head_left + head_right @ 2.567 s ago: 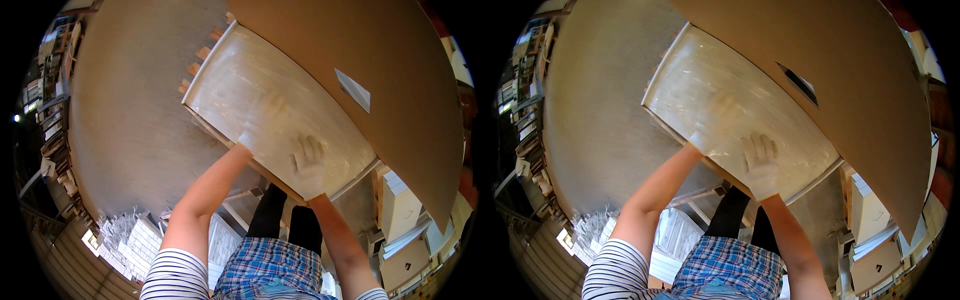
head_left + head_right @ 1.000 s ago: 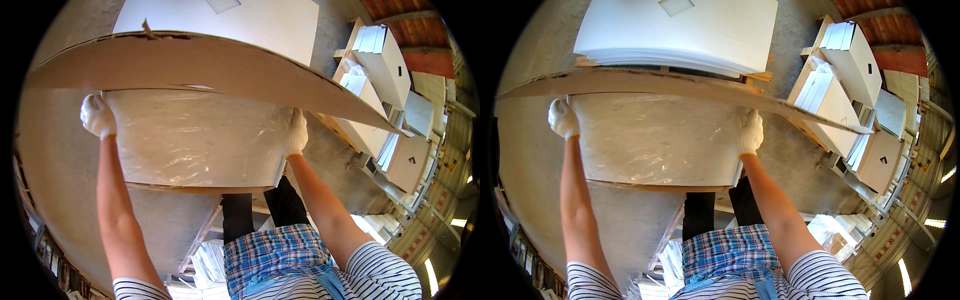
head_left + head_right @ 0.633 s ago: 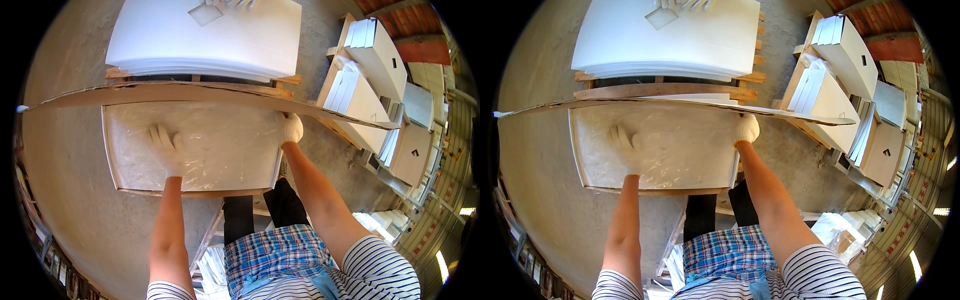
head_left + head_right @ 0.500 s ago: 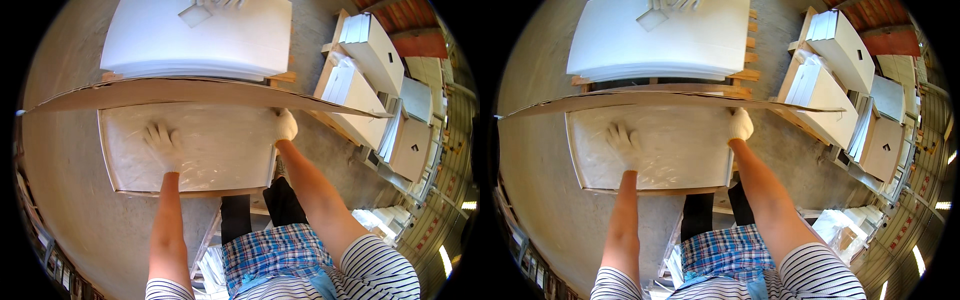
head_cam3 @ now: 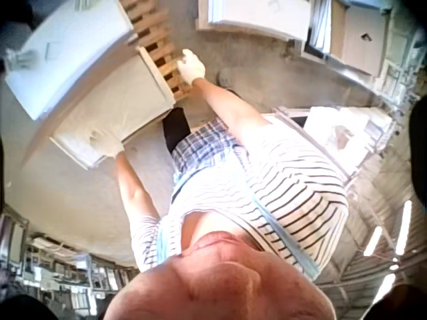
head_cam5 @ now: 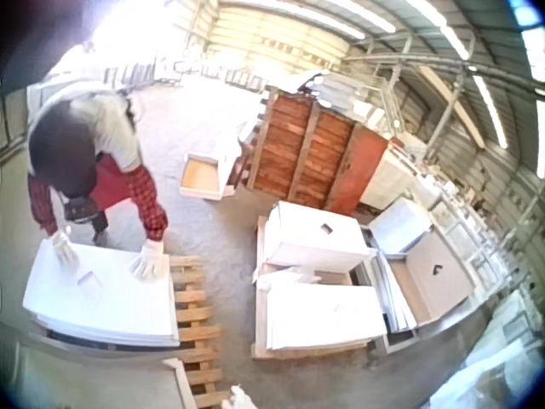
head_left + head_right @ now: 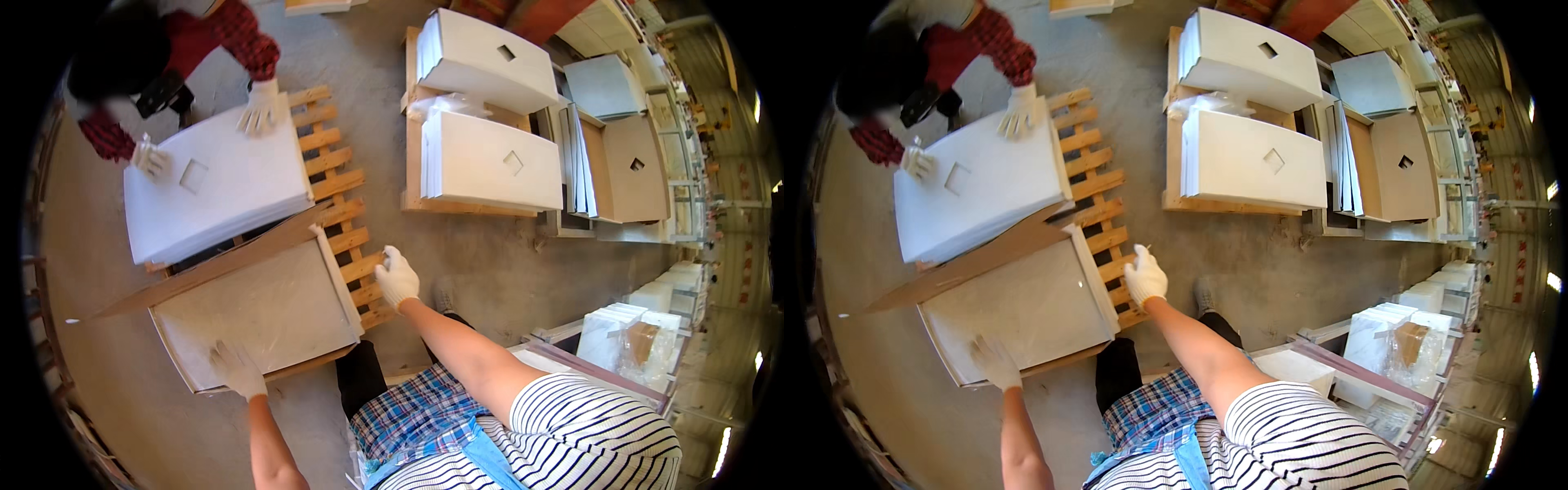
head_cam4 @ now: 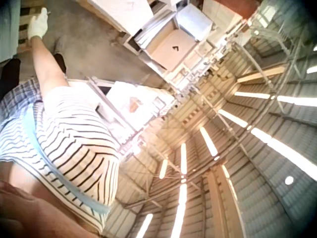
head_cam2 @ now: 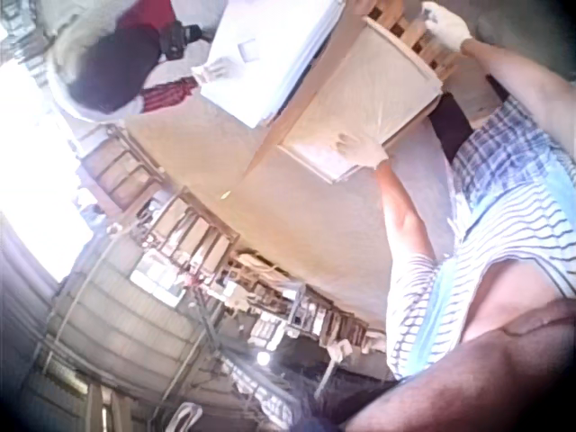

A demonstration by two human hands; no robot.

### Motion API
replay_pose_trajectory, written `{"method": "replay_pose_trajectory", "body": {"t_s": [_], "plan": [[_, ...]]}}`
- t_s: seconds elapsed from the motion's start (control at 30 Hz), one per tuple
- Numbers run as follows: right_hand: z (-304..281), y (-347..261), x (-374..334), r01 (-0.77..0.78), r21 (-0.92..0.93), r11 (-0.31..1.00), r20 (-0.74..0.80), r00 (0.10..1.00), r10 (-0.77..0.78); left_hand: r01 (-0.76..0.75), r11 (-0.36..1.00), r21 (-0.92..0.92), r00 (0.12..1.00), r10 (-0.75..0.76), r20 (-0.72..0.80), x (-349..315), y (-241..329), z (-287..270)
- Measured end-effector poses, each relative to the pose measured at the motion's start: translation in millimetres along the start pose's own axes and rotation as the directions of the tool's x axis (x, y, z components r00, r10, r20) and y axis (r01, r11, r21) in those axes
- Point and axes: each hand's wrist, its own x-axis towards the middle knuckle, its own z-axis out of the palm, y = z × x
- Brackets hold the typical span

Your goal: The person repeatedly picks up white flat-pack furniture panels, wraps each in a clear plastic sheet, and places them into cardboard boxes on a wooden pallet. The person also handles cardboard box flaps and inserts panels into boxes one at a time.

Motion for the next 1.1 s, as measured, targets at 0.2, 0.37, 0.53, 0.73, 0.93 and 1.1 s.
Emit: {"method": "replay_pose_trajectory", "body": {"t_s": [0.2,0.37,0.53,0.73,0.93,1.1], "plan": [[-141,123,72,-0.143,-0.018,0.990,0.064,0.988,0.144,0.115,0.991,0.073,0.992,-0.110,-0.067,-145,88,-62],[-304,283,129,-0.106,0.027,0.994,-0.004,0.994,0.107,0.055,0.998,-0.021,0.988,-0.051,0.147,-256,241,-70],[-419,411,146,-0.158,0.123,0.980,-0.238,0.954,0.184,-0.161,0.930,-0.332,0.964,0.220,0.149,-281,326,-66],[-459,435,72,-0.441,0.354,0.825,-0.030,0.876,0.481,0.081,0.859,-0.505,0.927,0.120,0.354,-210,384,-89],[-446,459,35,-0.565,0.531,0.631,0.231,0.813,0.534,0.422,0.710,-0.564,0.821,-0.034,0.571,-160,383,-25],[-459,484,87,-0.717,0.456,0.527,0.299,0.682,0.668,0.406,0.703,-0.584,0.799,0.037,0.601,-161,471,-41]]}}
